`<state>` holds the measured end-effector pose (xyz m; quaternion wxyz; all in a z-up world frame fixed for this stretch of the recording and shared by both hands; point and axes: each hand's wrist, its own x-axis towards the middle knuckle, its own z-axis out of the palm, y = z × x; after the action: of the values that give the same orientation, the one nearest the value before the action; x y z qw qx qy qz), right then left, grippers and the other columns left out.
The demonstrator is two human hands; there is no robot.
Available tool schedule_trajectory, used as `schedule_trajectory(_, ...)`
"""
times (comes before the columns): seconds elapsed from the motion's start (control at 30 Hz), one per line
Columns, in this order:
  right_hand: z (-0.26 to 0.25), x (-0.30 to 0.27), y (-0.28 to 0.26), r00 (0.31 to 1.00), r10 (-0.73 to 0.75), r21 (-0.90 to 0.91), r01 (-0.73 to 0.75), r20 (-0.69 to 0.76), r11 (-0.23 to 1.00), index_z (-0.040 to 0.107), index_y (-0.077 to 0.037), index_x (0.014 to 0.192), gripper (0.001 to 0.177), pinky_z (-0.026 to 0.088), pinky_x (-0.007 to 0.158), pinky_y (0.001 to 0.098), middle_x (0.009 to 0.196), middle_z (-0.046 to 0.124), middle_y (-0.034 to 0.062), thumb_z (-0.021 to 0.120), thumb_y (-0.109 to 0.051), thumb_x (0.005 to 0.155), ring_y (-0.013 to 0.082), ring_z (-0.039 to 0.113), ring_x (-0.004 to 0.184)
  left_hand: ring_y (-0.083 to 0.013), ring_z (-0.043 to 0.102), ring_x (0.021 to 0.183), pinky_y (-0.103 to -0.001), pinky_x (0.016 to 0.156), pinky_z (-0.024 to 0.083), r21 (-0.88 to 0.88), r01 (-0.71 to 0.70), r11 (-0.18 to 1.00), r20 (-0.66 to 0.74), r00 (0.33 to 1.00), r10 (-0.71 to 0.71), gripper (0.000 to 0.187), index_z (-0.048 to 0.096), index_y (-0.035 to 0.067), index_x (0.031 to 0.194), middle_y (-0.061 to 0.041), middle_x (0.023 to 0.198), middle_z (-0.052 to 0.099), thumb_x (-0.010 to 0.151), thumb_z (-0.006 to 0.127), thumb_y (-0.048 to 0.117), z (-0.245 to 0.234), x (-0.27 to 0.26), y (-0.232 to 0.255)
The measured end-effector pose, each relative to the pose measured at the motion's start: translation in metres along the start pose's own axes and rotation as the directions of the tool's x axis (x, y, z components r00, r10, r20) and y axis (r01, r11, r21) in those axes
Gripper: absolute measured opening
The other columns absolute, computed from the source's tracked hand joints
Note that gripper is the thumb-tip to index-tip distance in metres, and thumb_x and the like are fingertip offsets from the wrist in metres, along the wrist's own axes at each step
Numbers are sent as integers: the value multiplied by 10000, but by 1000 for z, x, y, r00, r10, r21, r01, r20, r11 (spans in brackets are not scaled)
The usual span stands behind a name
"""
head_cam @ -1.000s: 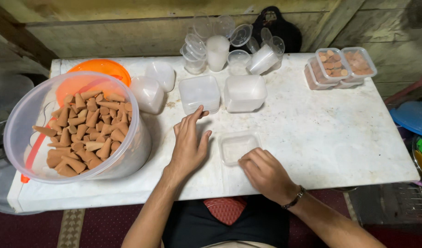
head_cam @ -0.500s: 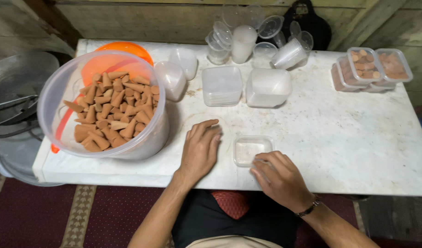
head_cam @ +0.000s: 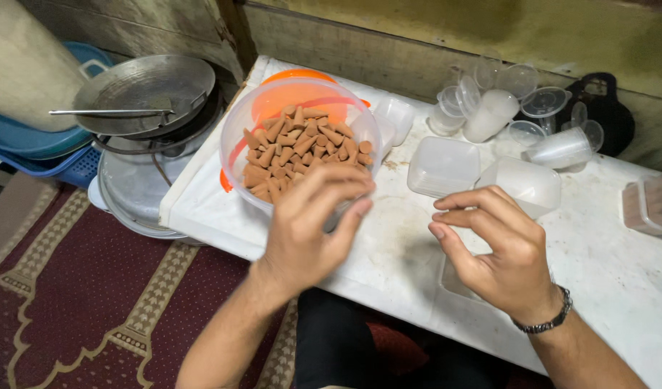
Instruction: The person takes incense cones from a large tub and places them into small plastic containers, then presses the lids closed.
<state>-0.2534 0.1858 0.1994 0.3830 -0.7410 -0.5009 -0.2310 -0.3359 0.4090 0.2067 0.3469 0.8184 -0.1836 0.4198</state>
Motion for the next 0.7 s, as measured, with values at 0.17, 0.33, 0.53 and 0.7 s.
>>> schedule_trajectory(0.17,23,45,3,998,-46,38,45,46,998,708,22,896,41,526,820,356,946,709,139,734,-2,918,265,673,846,-320,672,1046,-401,940,539,103,39,994,37,998,-43,135,667,-41,1094,-179,1094,688,995,578,-19,-42,18,-65)
schedule_trajectory(0.33,53,76,15,993,-53,91,43,104,995,725,-3,912,16,532,829,345,921,721,112,722,-13,924,242,687,850,-291,642,1060,-381,915,486,153,133,979,331,927,-177,272,659,33,1150,-116,1112,690,920,527,-26,-62,31,-114)
schedule_trajectory(0.53,98,96,42,997,47,241,-58,53,969,751,-32,1001,105,554,686,366,890,746,116,667,11,955,303,701,780,-437,703,942,-557,820,563,384,262,885,494,752,-437,132,707,31,1012,-184,994,715,881,701,36,-53,54,-150)
schedule_trajectory(0.7,130,90,68,980,199,424,-187,17,886,617,44,1233,246,552,614,304,962,727,154,461,15,1045,206,675,760,-355,726,936,-486,804,589,507,181,843,586,645,-491,108,707,133,936,-71,885,716,845,764,142,-32,59,-188)
